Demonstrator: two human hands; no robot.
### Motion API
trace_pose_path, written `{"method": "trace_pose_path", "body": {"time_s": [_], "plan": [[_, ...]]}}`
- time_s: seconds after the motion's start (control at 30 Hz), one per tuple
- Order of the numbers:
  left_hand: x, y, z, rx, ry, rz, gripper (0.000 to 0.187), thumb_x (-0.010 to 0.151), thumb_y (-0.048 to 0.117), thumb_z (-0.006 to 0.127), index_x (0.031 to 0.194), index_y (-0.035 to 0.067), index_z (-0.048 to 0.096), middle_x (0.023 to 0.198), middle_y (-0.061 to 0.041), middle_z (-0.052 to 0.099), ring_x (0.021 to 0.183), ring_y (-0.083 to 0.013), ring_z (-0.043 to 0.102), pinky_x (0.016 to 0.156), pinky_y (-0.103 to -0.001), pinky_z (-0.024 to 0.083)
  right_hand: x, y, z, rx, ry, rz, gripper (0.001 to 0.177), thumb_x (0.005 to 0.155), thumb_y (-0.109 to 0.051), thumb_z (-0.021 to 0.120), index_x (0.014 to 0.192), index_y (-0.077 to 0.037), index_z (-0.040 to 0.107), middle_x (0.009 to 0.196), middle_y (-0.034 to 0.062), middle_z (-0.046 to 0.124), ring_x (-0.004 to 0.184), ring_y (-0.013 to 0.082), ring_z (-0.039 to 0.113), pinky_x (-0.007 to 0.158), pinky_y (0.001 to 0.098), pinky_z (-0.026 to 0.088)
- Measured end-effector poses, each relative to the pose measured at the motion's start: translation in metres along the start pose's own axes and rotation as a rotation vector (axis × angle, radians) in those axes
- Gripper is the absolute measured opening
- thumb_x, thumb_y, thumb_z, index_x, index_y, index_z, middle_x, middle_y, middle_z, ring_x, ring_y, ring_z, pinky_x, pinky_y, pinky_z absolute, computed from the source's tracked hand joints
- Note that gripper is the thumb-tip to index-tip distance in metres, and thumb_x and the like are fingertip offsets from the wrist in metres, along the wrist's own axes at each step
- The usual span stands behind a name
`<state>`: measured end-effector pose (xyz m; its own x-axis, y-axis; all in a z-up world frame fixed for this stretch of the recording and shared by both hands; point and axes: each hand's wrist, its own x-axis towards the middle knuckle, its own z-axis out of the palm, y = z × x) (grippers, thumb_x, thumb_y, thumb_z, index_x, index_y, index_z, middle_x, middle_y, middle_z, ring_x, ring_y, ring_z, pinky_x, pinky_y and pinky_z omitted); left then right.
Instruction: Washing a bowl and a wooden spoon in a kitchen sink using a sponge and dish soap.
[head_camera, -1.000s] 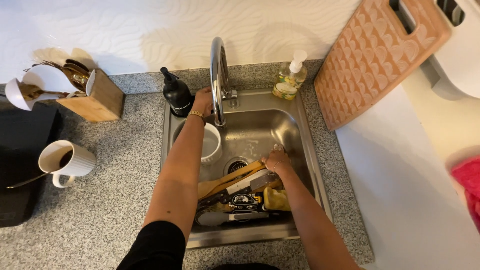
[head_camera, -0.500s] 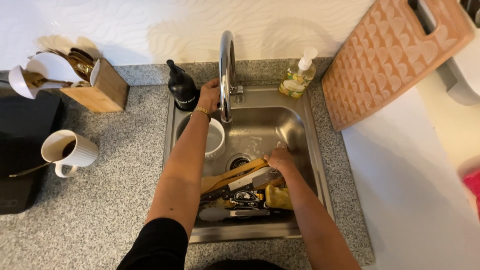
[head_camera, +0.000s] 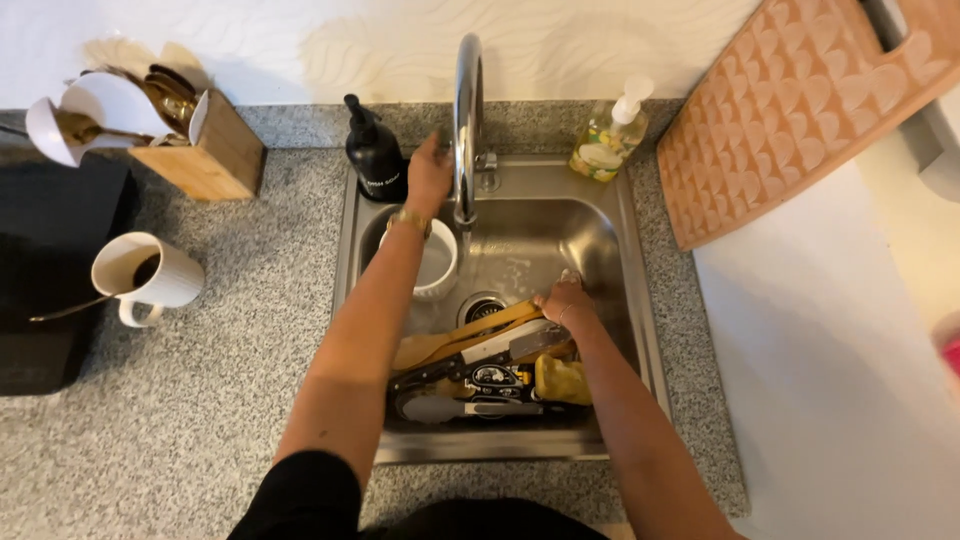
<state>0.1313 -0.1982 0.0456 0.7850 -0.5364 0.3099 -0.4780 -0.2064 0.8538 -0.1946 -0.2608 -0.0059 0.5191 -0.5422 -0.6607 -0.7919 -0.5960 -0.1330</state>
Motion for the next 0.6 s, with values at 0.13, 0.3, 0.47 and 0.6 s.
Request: {"method": "trace_pose_path", "body": {"time_s": [0.13,0.3,0.47,0.6], "plan": [[-0.08,0.01,-0.042,0.137,-0.063,0.175,0.057,0.093,0.019,0.073,0.144,0.0,0.056,0.126,-0.026,0.066,0.119,-0.0451,0.061,0.102,-0.052,0.051,0.036,0.022,0.02,0.006,0.013,-0.034,0.089,0.102,-0.064,0.04,0.16,0.001,0.026,0.171,0.0158,0.015,0.157,0.0298,0.017,0.119,0.0512,0.035],[-0.204,0.063,-0.108,0.173,-0.172,0.168,0.036,0.099,0.018,0.065,0.135,0.009,0.065,0.124,-0.017,0.069,0.114,-0.0414,0.064,0.101,-0.049,0.049,0.052,0.006,0.005,0.579,0.35,-0.304,0.057,0.103,-0.043,0.049,0.135,0.002,0.064,0.135,0.0278,0.063,0.132,0.0446,0.055,0.11,0.055,0.044],[-0.274,0.019,-0.102,0.332,-0.404,-0.095,0.026,0.097,0.028,0.066,0.119,0.017,0.073,0.108,-0.012,0.076,0.103,-0.0371,0.071,0.09,-0.049,0.057,0.0,-0.092,-0.028,1.296,0.416,-0.509,0.037,0.094,-0.041,0.065,0.107,-0.006,0.067,0.096,0.0196,0.071,0.087,0.0341,0.067,0.075,0.0421,0.056],[-0.285,-0.017,-0.092,0.755,-0.762,-0.326,0.05,0.084,0.043,0.078,0.13,0.026,0.069,0.122,-0.009,0.067,0.111,-0.039,0.07,0.091,-0.055,0.058,0.045,-0.146,-0.039,1.801,-0.032,-0.454,0.027,0.095,-0.036,0.057,0.088,-0.01,0.063,0.067,0.0118,0.066,0.049,0.0236,0.065,0.037,0.0337,0.052]]}}
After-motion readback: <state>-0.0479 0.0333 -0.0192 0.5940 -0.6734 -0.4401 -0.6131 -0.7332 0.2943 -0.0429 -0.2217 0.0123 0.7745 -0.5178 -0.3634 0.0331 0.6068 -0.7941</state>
